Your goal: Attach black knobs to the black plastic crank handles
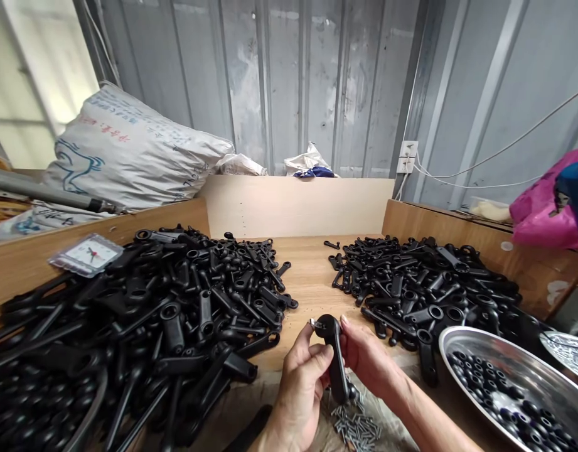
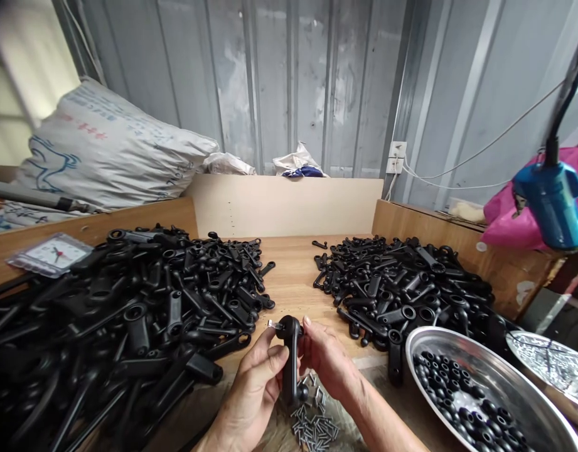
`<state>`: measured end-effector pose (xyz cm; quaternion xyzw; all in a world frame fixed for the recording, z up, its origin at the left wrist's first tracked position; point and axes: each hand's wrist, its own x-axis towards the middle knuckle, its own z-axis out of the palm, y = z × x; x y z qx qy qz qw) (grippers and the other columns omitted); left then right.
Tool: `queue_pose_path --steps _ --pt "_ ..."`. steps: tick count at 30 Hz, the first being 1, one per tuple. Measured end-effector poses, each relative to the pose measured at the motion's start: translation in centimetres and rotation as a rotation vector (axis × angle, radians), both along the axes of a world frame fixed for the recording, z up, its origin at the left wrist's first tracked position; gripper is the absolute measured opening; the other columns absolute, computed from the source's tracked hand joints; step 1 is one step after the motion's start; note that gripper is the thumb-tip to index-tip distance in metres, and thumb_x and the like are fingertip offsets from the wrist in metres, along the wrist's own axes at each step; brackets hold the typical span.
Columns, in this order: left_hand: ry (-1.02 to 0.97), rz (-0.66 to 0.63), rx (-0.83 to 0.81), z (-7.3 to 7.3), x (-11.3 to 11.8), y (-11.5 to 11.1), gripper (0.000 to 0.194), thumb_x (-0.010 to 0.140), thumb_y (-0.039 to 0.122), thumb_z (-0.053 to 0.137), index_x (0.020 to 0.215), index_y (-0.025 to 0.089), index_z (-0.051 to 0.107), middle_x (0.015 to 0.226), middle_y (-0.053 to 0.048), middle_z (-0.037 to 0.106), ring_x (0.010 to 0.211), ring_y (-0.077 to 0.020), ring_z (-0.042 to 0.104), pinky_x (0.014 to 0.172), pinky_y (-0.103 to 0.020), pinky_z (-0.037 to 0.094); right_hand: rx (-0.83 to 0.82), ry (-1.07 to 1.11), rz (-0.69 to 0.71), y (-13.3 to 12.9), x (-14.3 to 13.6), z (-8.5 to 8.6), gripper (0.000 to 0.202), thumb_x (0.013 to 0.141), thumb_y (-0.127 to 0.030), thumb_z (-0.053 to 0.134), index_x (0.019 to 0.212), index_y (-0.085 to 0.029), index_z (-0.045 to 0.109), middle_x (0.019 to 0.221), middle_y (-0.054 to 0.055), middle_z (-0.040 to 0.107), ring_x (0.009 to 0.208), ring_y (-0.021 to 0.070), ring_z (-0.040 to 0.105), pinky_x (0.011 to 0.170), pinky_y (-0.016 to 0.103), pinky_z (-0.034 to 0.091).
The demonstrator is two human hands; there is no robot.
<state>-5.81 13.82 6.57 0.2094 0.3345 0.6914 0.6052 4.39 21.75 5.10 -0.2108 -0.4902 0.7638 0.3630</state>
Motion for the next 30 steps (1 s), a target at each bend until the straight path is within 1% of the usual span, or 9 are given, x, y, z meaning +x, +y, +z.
queue_pose_path --steps 4,6,9,11,13,17,23,28,30 --pt "-0.045 0.010 -0.033 0.13 -0.08 0.12 0.066 0.046 0.030 0.086 0.103 0.018 0.055 0.060 0.003 0.062 0.053 -0.0112 0.055 0.054 -0.022 0.039 -0.008 0.087 -0.023 -0.10 0.16 0.32 0.035 0.065 -0.042 0.079 0.074 -0.013 0.061 0.059 -0.001 0.057 0.049 0.0091 0.051 0.045 0.019 0.042" --pt "-0.057 -0.005 -0.038 0.11 -0.10 0.13 0.066 0.046 0.029 0.086 0.103 0.017 0.055 0.058 0.004 0.060 0.053 -0.0113 0.055 0.053 -0.022 0.039 0.003 0.077 -0.038 -0.02 0.13 0.08 0.036 0.067 -0.044 0.077 0.070 -0.012 0.059 0.055 -0.001 0.056 0.045 0.0090 0.050 0.043 0.019 0.041" --pt "-0.076 -0.025 -0.024 0.07 -0.13 0.16 0.060 0.048 0.027 0.084 0.100 0.016 0.057 0.060 0.002 0.063 0.055 -0.0119 0.057 0.054 -0.022 0.040 -0.022 0.019 -0.034 0.02 -0.08 -0.33 0.046 0.070 -0.056 0.070 0.061 -0.013 0.056 0.045 -0.001 0.051 0.037 0.0087 0.045 0.038 0.019 0.038" --pt "-0.094 -0.026 -0.011 0.06 -0.17 0.23 0.057 0.050 0.026 0.084 0.099 0.017 0.056 0.062 0.001 0.064 0.056 -0.0123 0.057 0.056 -0.024 0.041 -0.040 -0.005 -0.017 -0.07 -0.17 -0.30 0.051 0.071 -0.062 0.066 0.061 -0.013 0.057 0.045 0.000 0.051 0.038 0.0098 0.046 0.038 0.020 0.040" --pt "-0.107 -0.020 -0.004 0.04 -0.21 0.29 0.056 0.052 0.026 0.083 0.100 0.018 0.055 0.063 0.000 0.065 0.056 -0.0121 0.057 0.057 -0.025 0.042 -0.038 0.021 -0.013 -0.21 -0.14 -0.01 0.048 0.068 -0.059 0.070 0.066 -0.012 0.060 0.050 0.000 0.054 0.042 0.0102 0.049 0.040 0.021 0.043" --pt "-0.110 -0.024 0.000 -0.07 -0.18 0.30 0.053 0.052 0.026 0.083 0.097 0.018 0.056 0.061 0.000 0.065 0.053 -0.0104 0.055 0.054 -0.023 0.040 -0.013 0.078 -0.027 -0.28 0.09 0.35 0.034 0.061 -0.038 0.082 0.074 -0.013 0.063 0.057 -0.002 0.057 0.045 0.0079 0.051 0.045 0.018 0.044" --pt "-0.111 -0.036 -0.001 -0.09 -0.28 0.33 0.050 0.050 0.026 0.084 0.092 0.016 0.059 0.059 0.000 0.063 0.053 -0.0105 0.054 0.054 -0.022 0.040 -0.029 0.029 0.026 -0.11 -0.03 -0.27 0.047 0.073 -0.058 0.067 0.065 -0.012 0.060 0.048 0.001 0.054 0.039 0.0105 0.049 0.041 0.021 0.041" --pt "-0.124 -0.033 -0.001 0.08 -0.26 0.46 0.050 0.049 0.025 0.085 0.091 0.016 0.060 0.059 0.001 0.063 0.051 -0.0097 0.054 0.052 -0.021 0.039 -0.013 0.081 -0.008 -0.34 -0.03 0.18 0.034 0.065 -0.041 0.079 0.072 -0.012 0.063 0.056 -0.002 0.056 0.045 0.0080 0.050 0.044 0.018 0.043" --pt "-0.127 -0.039 -0.005 0.10 -0.17 0.40 0.050 0.048 0.025 0.085 0.091 0.016 0.060 0.058 0.001 0.063 0.050 -0.0099 0.054 0.051 -0.021 0.039 -0.009 0.081 -0.021 -0.34 -0.07 0.06 0.034 0.067 -0.042 0.078 0.070 -0.012 0.062 0.056 -0.001 0.057 0.045 0.0086 0.050 0.044 0.019 0.043"
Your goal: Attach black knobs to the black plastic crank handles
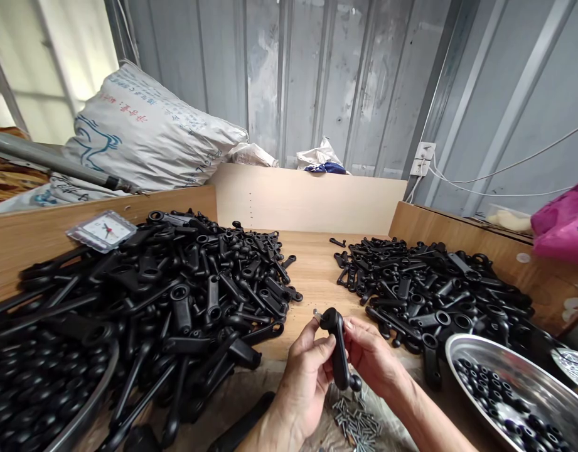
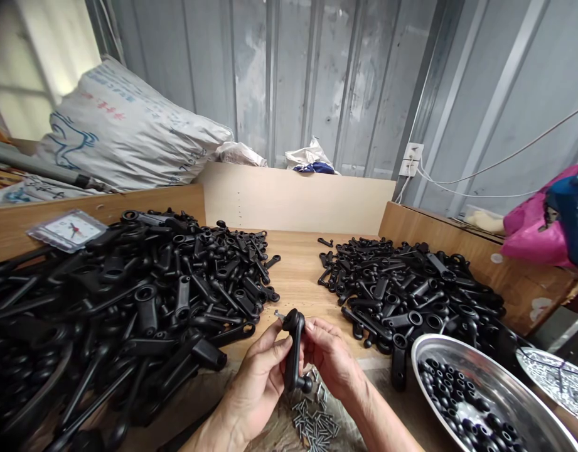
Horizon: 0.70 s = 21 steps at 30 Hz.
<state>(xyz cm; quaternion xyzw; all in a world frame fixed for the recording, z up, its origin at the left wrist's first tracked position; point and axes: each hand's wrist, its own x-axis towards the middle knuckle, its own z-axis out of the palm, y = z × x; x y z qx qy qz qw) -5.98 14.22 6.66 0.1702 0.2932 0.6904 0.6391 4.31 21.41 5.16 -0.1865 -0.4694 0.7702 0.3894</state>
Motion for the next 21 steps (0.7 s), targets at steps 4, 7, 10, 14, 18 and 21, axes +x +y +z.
queue_pose_path --steps 4,7,10,14,18,21 --pt "-0.004 -0.010 -0.015 0.1 0.0 -0.1 0.052 0.048 0.022 0.084 0.094 0.016 0.060 0.059 -0.001 0.065 0.052 -0.0113 0.056 0.050 -0.021 0.040 -0.012 -0.017 -0.007 0.1 -0.2 -0.7 0.041 0.070 -0.051 0.072 0.068 -0.012 0.061 0.049 -0.001 0.055 0.041 0.0095 0.049 0.043 0.020 0.043" --pt "-0.020 -0.001 -0.020 0.3 -0.2 -0.1 0.051 0.049 0.021 0.083 0.093 0.016 0.060 0.060 -0.001 0.065 0.050 -0.0109 0.056 0.050 -0.021 0.041 -0.025 -0.040 0.035 0.1 -0.3 -0.7 0.047 0.072 -0.059 0.066 0.066 -0.012 0.060 0.045 -0.001 0.053 0.038 0.0101 0.048 0.040 0.021 0.042" --pt "-0.043 0.017 -0.014 0.4 -0.4 0.1 0.050 0.049 0.020 0.084 0.092 0.017 0.060 0.063 -0.001 0.067 0.052 -0.0096 0.057 0.052 -0.020 0.042 -0.008 -0.017 0.015 0.0 -0.2 -0.1 0.039 0.070 -0.050 0.073 0.069 -0.013 0.061 0.054 0.000 0.057 0.042 0.0097 0.052 0.042 0.019 0.042" --pt "-0.055 0.013 -0.005 0.2 -0.5 0.0 0.048 0.050 0.019 0.084 0.091 0.018 0.060 0.060 0.000 0.065 0.051 -0.0096 0.057 0.051 -0.019 0.042 0.029 -0.012 0.003 -0.1 0.0 0.3 0.034 0.065 -0.042 0.078 0.072 -0.012 0.063 0.055 0.000 0.059 0.043 0.0097 0.052 0.043 0.019 0.042" --pt "-0.057 0.005 -0.003 0.2 -0.3 -0.1 0.044 0.050 0.020 0.084 0.087 0.017 0.060 0.057 0.000 0.064 0.050 -0.0106 0.057 0.050 -0.020 0.041 0.028 -0.052 0.044 0.0 -0.2 -0.1 0.046 0.073 -0.057 0.066 0.067 -0.011 0.061 0.049 0.002 0.056 0.040 0.0114 0.051 0.041 0.021 0.041" --pt "-0.057 0.006 -0.002 0.3 -0.3 0.0 0.044 0.051 0.019 0.084 0.088 0.017 0.061 0.060 0.000 0.066 0.050 -0.0096 0.057 0.051 -0.019 0.042 0.016 -0.042 0.041 0.0 -0.2 -0.1 0.046 0.074 -0.057 0.066 0.068 -0.012 0.060 0.051 0.001 0.056 0.041 0.0106 0.052 0.042 0.020 0.041"
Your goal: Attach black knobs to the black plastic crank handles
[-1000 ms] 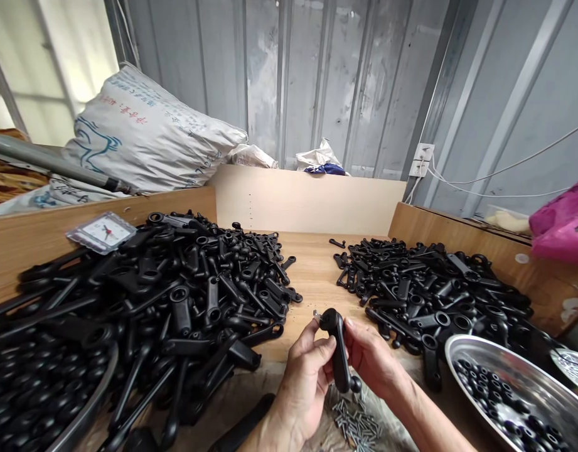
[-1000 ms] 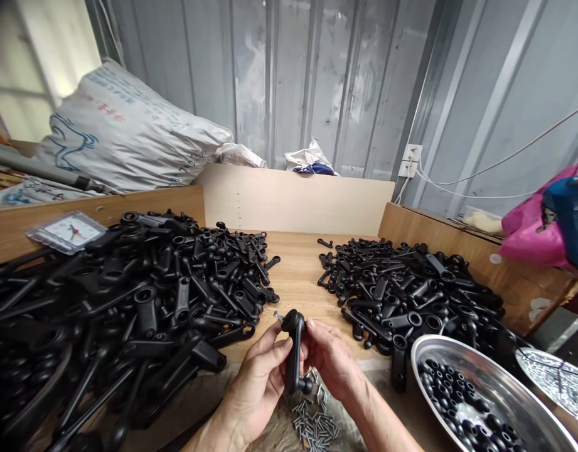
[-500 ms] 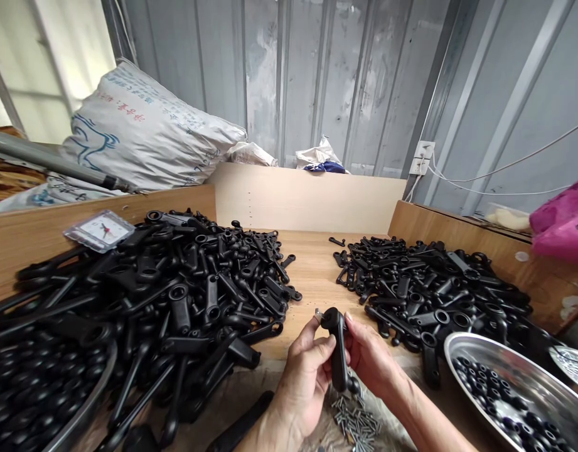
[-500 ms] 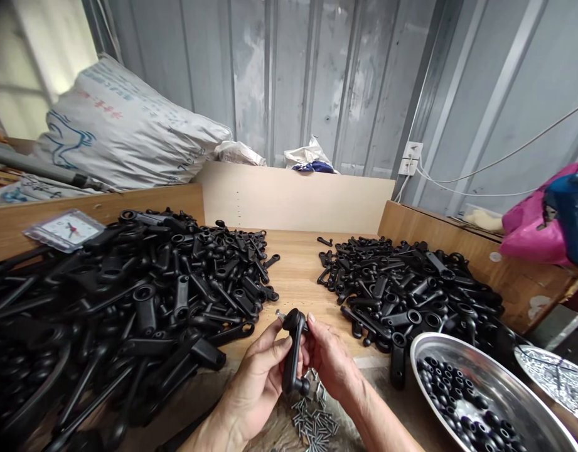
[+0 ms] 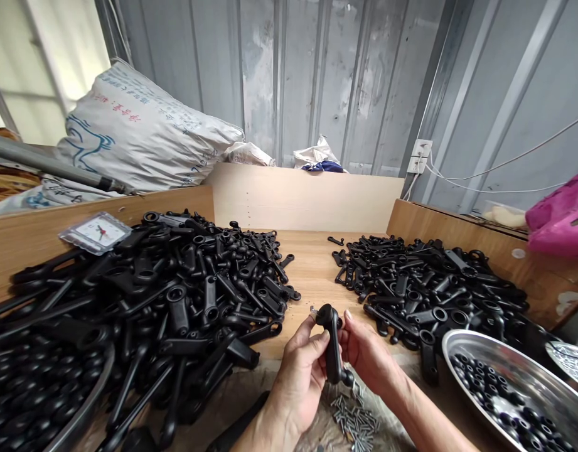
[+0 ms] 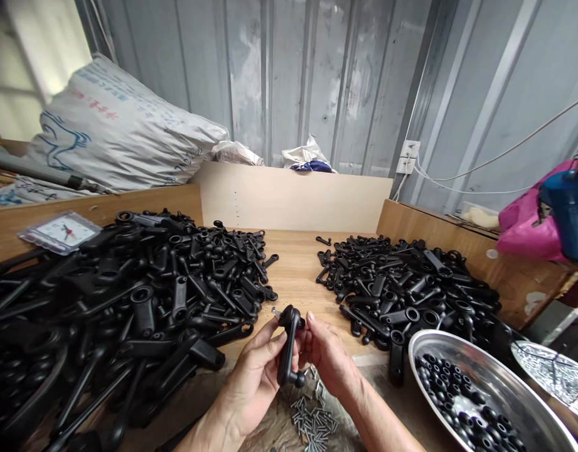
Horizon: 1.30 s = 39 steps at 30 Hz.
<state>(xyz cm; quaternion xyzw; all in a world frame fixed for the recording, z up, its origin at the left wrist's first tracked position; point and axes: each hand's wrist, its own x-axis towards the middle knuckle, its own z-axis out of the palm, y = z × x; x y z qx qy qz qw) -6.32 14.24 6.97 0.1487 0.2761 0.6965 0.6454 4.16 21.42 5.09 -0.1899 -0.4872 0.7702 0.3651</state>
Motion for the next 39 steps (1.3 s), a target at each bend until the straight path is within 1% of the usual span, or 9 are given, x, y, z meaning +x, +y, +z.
queue_pose_path --steps 4,9,11,15,20,26,32,37,39 --pt "0.003 0.000 0.011 -0.03 -0.08 0.09 0.044 0.053 0.019 0.083 0.091 0.016 0.062 0.062 0.000 0.066 0.050 -0.0089 0.056 0.051 -0.018 0.041 0.027 0.043 -0.028 0.00 0.10 0.24 0.032 0.067 -0.041 0.078 0.073 -0.013 0.062 0.055 0.000 0.059 0.043 0.0097 0.053 0.043 0.019 0.042" --pt "0.014 -0.015 0.023 -0.24 -0.11 0.06 0.041 0.054 0.019 0.083 0.089 0.015 0.062 0.057 0.000 0.064 0.050 -0.0090 0.055 0.050 -0.019 0.041 0.013 0.013 0.034 0.00 0.01 0.02 0.047 0.077 -0.057 0.063 0.064 -0.011 0.060 0.048 0.002 0.057 0.039 0.0114 0.052 0.040 0.020 0.040" --pt "0.017 -0.011 0.026 -0.27 -0.12 0.07 0.040 0.055 0.019 0.082 0.090 0.016 0.062 0.061 -0.001 0.066 0.051 -0.0087 0.056 0.051 -0.018 0.042 0.003 0.029 0.032 -0.03 0.03 0.07 0.044 0.076 -0.054 0.066 0.066 -0.011 0.060 0.051 0.001 0.058 0.041 0.0111 0.054 0.042 0.020 0.042" --pt "0.026 -0.016 0.041 -0.29 -0.12 0.06 0.039 0.056 0.019 0.081 0.091 0.015 0.063 0.062 -0.001 0.066 0.050 -0.0084 0.055 0.050 -0.018 0.041 0.030 0.074 -0.011 -0.02 0.19 0.29 0.030 0.068 -0.039 0.077 0.074 -0.013 0.062 0.055 -0.001 0.061 0.042 0.0110 0.055 0.041 0.019 0.042" --pt "0.029 -0.023 0.040 -0.07 -0.10 -0.11 0.037 0.055 0.020 0.082 0.087 0.015 0.064 0.060 0.000 0.064 0.050 -0.0093 0.055 0.050 -0.019 0.042 0.040 0.036 0.015 0.09 0.19 0.14 0.042 0.079 -0.050 0.064 0.068 -0.010 0.061 0.051 0.004 0.060 0.040 0.0117 0.055 0.039 0.019 0.039" --pt "0.020 -0.016 0.017 0.32 -0.04 -0.09 0.037 0.053 0.017 0.081 0.086 0.015 0.064 0.060 -0.001 0.065 0.049 -0.0096 0.056 0.050 -0.019 0.041 0.062 0.046 -0.019 0.10 0.36 0.34 0.033 0.069 -0.041 0.076 0.075 -0.012 0.062 0.054 0.000 0.061 0.041 0.0115 0.055 0.040 0.019 0.039" --pt "0.019 -0.023 0.011 0.16 -0.14 -0.03 0.037 0.054 0.016 0.080 0.087 0.015 0.064 0.057 -0.001 0.064 0.049 -0.0105 0.056 0.050 -0.020 0.043 0.092 -0.015 0.022 0.13 0.29 0.21 0.051 0.081 -0.057 0.058 0.061 -0.010 0.059 0.046 0.003 0.057 0.039 0.0113 0.053 0.039 0.019 0.035" --pt "0.023 -0.023 0.015 0.25 -0.16 -0.01 0.037 0.053 0.017 0.081 0.086 0.015 0.064 0.058 -0.001 0.065 0.048 -0.0102 0.056 0.050 -0.020 0.043 0.059 0.009 -0.048 0.24 0.57 0.28 0.033 0.067 -0.039 0.077 0.078 -0.012 0.062 0.057 0.000 0.061 0.043 0.0107 0.055 0.042 0.020 0.039" --pt "0.023 -0.026 0.019 0.20 -0.12 -0.03 0.035 0.054 0.017 0.081 0.085 0.015 0.064 0.058 -0.001 0.065 0.047 -0.0102 0.056 0.049 -0.020 0.043 0.058 -0.007 -0.043 0.21 0.55 0.31 0.035 0.069 -0.042 0.076 0.072 -0.011 0.061 0.054 0.001 0.060 0.042 0.0113 0.055 0.042 0.020 0.038"
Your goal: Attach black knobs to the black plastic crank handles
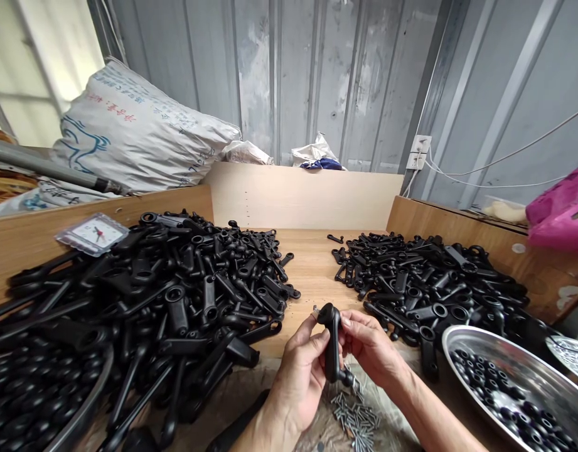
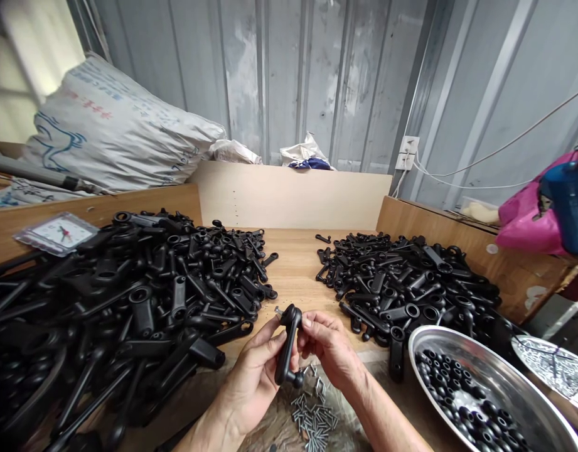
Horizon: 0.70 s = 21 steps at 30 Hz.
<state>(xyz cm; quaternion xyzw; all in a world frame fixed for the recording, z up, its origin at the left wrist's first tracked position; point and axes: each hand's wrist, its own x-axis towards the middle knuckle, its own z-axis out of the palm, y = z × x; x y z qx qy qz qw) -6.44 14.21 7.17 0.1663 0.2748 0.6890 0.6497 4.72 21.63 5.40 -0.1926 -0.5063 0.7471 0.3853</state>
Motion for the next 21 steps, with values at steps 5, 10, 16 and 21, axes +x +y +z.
queue_pose_path --steps 5,10,16,21 --pt "-0.020 0.000 -0.001 -0.19 0.02 0.00 0.036 0.055 0.016 0.081 0.087 0.015 0.066 0.062 -0.002 0.067 0.050 -0.0095 0.058 0.050 -0.019 0.044 0.004 -0.018 0.041 -0.11 -0.20 0.01 0.048 0.078 -0.057 0.062 0.063 -0.011 0.057 0.047 0.002 0.057 0.039 0.0112 0.053 0.039 0.020 0.036" --pt "-0.023 0.004 -0.001 0.05 0.03 0.01 0.036 0.054 0.015 0.081 0.086 0.015 0.065 0.059 -0.001 0.066 0.049 -0.0100 0.057 0.049 -0.020 0.043 -0.014 0.008 -0.026 0.13 0.15 -0.01 0.034 0.065 -0.038 0.080 0.077 -0.012 0.062 0.056 0.000 0.060 0.044 0.0105 0.055 0.043 0.020 0.040" --pt "-0.013 0.007 -0.009 0.06 0.05 0.01 0.035 0.053 0.015 0.081 0.084 0.015 0.066 0.060 -0.002 0.067 0.050 -0.0107 0.058 0.050 -0.020 0.044 0.021 -0.014 0.028 0.03 -0.16 -0.03 0.050 0.077 -0.057 0.062 0.059 -0.011 0.057 0.049 0.003 0.057 0.039 0.0118 0.054 0.040 0.020 0.037" --pt "-0.009 0.002 -0.020 0.12 -0.19 -0.15 0.037 0.051 0.016 0.082 0.084 0.015 0.066 0.057 0.001 0.063 0.048 -0.0099 0.056 0.049 -0.020 0.043 -0.019 0.000 -0.025 0.03 -0.03 -0.19 0.035 0.066 -0.041 0.078 0.075 -0.011 0.062 0.056 0.000 0.060 0.044 0.0098 0.054 0.043 0.019 0.041"
